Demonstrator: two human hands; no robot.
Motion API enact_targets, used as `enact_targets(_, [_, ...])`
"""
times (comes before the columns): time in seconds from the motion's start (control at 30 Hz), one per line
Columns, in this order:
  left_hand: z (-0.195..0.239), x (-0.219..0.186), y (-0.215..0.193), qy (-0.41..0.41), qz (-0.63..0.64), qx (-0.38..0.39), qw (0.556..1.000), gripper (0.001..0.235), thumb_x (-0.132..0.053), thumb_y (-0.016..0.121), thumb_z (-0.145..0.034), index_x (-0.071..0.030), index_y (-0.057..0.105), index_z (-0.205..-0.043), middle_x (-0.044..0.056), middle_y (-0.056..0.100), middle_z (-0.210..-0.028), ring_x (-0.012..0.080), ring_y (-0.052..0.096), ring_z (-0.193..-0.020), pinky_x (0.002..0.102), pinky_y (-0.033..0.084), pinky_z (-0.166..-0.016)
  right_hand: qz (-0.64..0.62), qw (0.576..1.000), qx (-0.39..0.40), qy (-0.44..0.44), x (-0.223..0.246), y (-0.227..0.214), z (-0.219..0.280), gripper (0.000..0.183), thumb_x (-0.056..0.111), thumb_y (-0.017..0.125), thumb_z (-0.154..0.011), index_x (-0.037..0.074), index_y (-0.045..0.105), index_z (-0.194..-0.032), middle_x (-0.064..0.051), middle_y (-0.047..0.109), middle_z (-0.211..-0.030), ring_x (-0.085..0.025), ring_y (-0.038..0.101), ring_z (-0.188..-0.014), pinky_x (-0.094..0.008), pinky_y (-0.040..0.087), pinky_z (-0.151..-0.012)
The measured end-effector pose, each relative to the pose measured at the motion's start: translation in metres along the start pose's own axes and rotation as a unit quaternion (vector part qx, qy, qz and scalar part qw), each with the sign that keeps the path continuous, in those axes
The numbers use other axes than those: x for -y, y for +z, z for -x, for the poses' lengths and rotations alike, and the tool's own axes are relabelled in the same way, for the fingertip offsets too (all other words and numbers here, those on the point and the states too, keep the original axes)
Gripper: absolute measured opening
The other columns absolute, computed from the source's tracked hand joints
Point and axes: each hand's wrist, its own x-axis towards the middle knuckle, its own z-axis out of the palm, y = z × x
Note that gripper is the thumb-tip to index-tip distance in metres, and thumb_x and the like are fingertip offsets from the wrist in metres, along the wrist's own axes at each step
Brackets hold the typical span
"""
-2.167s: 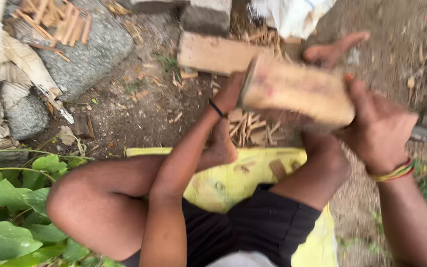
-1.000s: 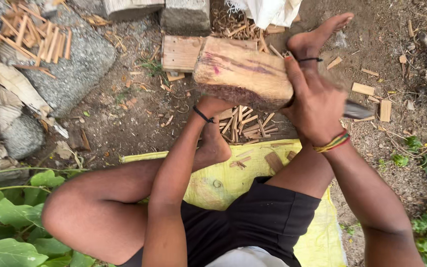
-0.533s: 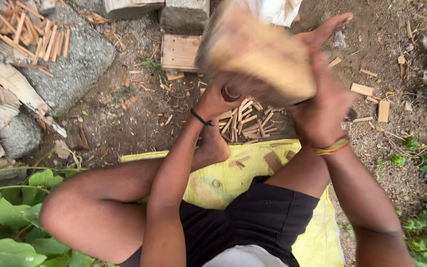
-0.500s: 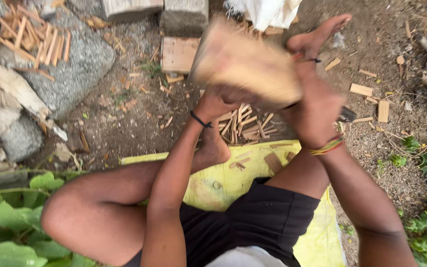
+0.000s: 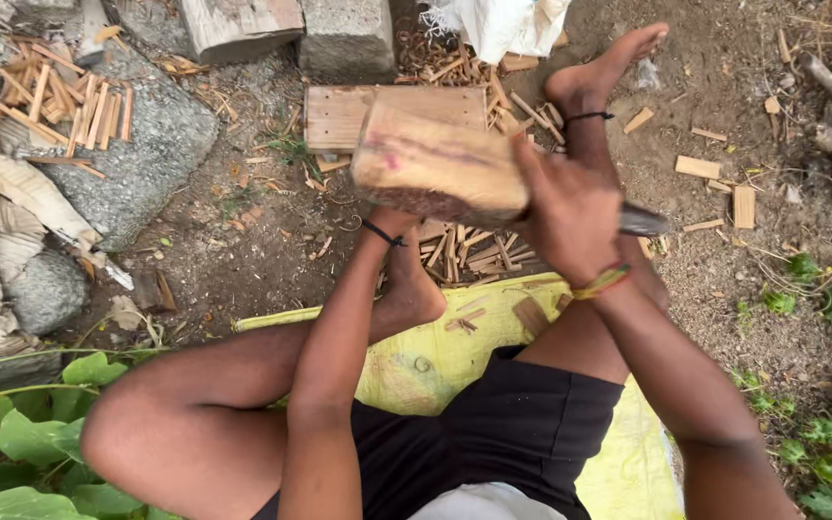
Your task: The person sits on a yellow sack outdoors and uses a wooden mallet to strike a cylindrical tool, splitting small pieces of wood into thin slivers. The person repeatedly picks up wood pieces, positions them, and strikes them to produce a pile of wood chips.
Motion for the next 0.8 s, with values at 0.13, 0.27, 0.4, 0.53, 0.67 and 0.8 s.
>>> enact_targets(0.13, [-0.008,0.005,-0.001,-0.022,0.060,-0.071,0.995,0.057,-0.033,0.087,-0.080,-0.005,0.066,-0.126,0.015,0.072,-0.124,0.0287,0.068,-0.116,0.040,0.056,-0.096,-0.010,0.997,0.045,0.065,-0.005,0.018,0.010,0.099,0.033,0.095,-0.062,0.014,0.052,-0.149,-0.015,0.073,-0.111,-0.034,0.072,-0.091,-0.044,0.054,-0.068])
enact_targets(0.27, [-0.007,-0.060,-0.034,0.020,0.110,-0.110,0.988,0.059,-0.030,0.086,-0.078,-0.004,0.065,-0.126,0.017,0.072,-0.123,0.0271,0.069,-0.115,0.041,0.057,-0.098,-0.005,0.995,0.030,0.099,-0.010,0.020,0.029,0.093,0.034,0.099,-0.069,0.013,0.053,-0.148,-0.014,0.074,-0.111,-0.033,0.073,-0.093,-0.044,0.054,-0.070])
enact_targets(0.4, [-0.018,-0.156,-0.084,0.000,0.032,-0.138,0.990,0.055,-0.026,0.096,-0.061,0.001,0.067,-0.099,0.021,0.071,-0.094,0.0291,0.071,-0.088,0.043,0.058,-0.077,-0.082,0.987,-0.024,0.139,-0.021,0.015,0.040,0.099,0.031,0.100,-0.061,0.011,0.055,-0.146,-0.018,0.073,-0.122,-0.032,0.073,-0.107,-0.042,0.058,-0.089])
enact_targets(0.53, [-0.016,-0.219,-0.126,0.138,0.148,-0.106,0.974,0.032,-0.022,0.086,-0.082,-0.005,0.066,-0.099,0.009,0.075,-0.086,0.0204,0.078,-0.080,0.036,0.062,-0.075,-0.162,0.968,-0.037,0.191,-0.032,0.014,0.044,0.094,0.021,0.097,-0.069,0.003,0.052,-0.150,-0.020,0.073,-0.127,-0.028,0.073,-0.117,-0.040,0.058,-0.101])
enact_targets(0.67, [-0.019,-0.239,-0.143,0.175,0.138,-0.101,0.970,0.031,-0.022,0.086,-0.085,-0.006,0.064,-0.099,0.008,0.075,-0.086,0.0201,0.079,-0.080,0.034,0.063,-0.075,-0.184,0.965,-0.047,0.179,-0.044,0.012,0.052,0.096,0.021,0.097,-0.073,-0.001,0.048,-0.153,-0.022,0.071,-0.134,-0.028,0.072,-0.122,-0.038,0.058,-0.108])
enact_targets(0.8, [-0.020,-0.238,-0.147,0.177,0.139,-0.110,0.968,0.032,-0.022,0.085,-0.085,-0.005,0.064,-0.101,0.010,0.075,-0.088,0.0222,0.080,-0.085,0.035,0.062,-0.075,-0.177,0.966,-0.048,0.180,-0.044,0.010,0.058,0.099,0.018,0.098,-0.071,0.001,0.047,-0.153,-0.021,0.071,-0.133,-0.030,0.072,-0.123,-0.039,0.058,-0.108])
